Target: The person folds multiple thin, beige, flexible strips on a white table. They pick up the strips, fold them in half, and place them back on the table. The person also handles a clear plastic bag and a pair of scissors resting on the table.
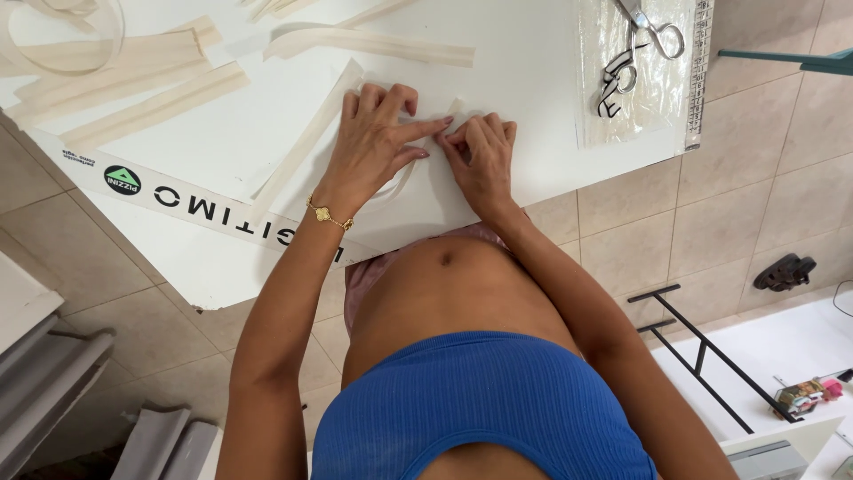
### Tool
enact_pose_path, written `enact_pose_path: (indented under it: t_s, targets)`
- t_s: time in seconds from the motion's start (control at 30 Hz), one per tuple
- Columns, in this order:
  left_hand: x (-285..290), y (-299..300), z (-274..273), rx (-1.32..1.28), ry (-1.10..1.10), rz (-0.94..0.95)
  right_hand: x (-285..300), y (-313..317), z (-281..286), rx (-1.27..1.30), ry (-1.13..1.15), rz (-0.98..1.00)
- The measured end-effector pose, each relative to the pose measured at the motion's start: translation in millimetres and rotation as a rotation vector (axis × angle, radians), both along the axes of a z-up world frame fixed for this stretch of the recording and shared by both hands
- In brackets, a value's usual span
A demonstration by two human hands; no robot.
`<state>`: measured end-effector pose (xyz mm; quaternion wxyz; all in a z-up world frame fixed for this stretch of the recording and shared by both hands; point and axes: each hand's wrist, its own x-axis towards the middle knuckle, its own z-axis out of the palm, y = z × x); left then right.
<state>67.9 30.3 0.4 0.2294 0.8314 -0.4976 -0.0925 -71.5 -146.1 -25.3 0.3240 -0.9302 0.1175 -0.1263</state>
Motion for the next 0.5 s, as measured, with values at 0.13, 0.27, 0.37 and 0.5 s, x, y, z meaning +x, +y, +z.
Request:
enact_pose_path:
  t_s: [0.13, 0.27, 0.37, 0.5]
  targets:
    - [0.2, -0.6, 2.9, 0.016, 0.033, -0.006, 1.4, -3.2, -1.1, 0.019, 0.008, -0.010]
    - [1.3, -1.7, 1.4, 0.013, 0.016, 0.000, -2.0, 5.2, 4.7, -0.032, -0.035, 0.074]
    - [1.0, -2.8, -0.2, 0.032, -0.002, -0.003, -3.4, 2.2, 3.7, -0.022, -0.033, 0.114]
    - [-1.5, -2.5, 4.3, 0.064, -0.041, 0.005, 4.0, -10.9, 1.9, -0.058, -0.025, 0.000]
